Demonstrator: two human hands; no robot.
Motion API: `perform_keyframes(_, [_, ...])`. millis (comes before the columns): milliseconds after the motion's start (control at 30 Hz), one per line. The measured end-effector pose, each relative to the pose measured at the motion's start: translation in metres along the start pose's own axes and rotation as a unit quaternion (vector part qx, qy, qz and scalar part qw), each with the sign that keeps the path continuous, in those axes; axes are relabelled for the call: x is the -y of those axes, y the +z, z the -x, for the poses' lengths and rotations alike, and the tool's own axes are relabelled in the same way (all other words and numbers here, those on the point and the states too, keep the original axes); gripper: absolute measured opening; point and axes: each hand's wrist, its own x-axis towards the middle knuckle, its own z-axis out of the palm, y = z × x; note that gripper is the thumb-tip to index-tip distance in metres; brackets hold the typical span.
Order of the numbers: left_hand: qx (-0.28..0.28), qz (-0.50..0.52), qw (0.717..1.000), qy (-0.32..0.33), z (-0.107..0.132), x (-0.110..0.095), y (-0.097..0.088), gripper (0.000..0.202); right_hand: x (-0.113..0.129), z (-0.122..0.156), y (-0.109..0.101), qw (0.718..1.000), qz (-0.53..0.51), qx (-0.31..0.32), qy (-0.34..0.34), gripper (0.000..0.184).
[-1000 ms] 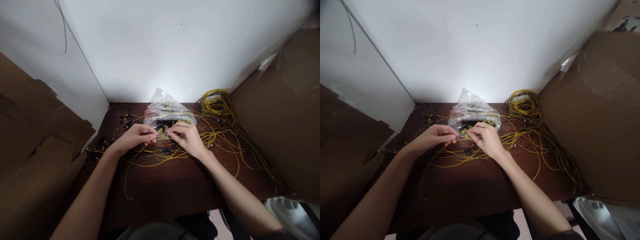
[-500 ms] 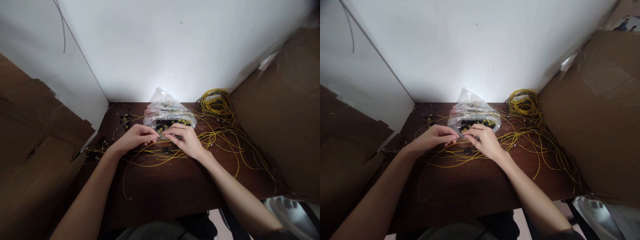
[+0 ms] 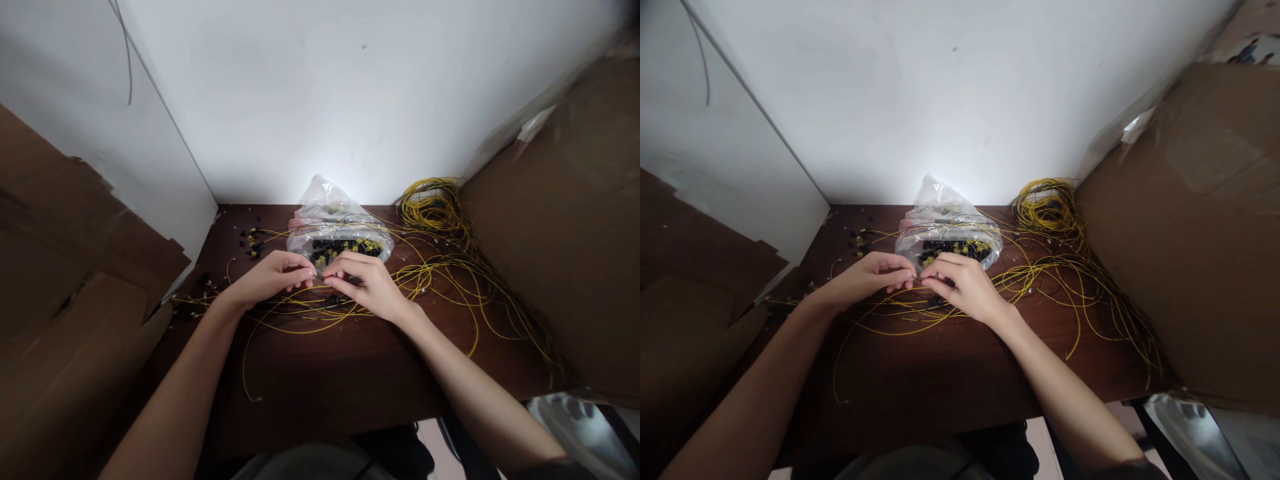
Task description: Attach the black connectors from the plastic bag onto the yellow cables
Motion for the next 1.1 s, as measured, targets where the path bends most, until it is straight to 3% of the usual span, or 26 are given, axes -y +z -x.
perform_keyframes(667, [0.001,-0.007,1.000,-0.011,0.0015,-0.0052,0.0014,0.025,0.0037,-0.0014,0.0076,0.994,0.104,0.023,-0.018,0.013])
perform_keyframes(1100, [-0.003,0.007,1.000,-0.010,0.0011,-0.0026,0.0003,0.024,0.0049,-0.0010,0.0077,0.996,0.091,0.006,-0.011,0.015])
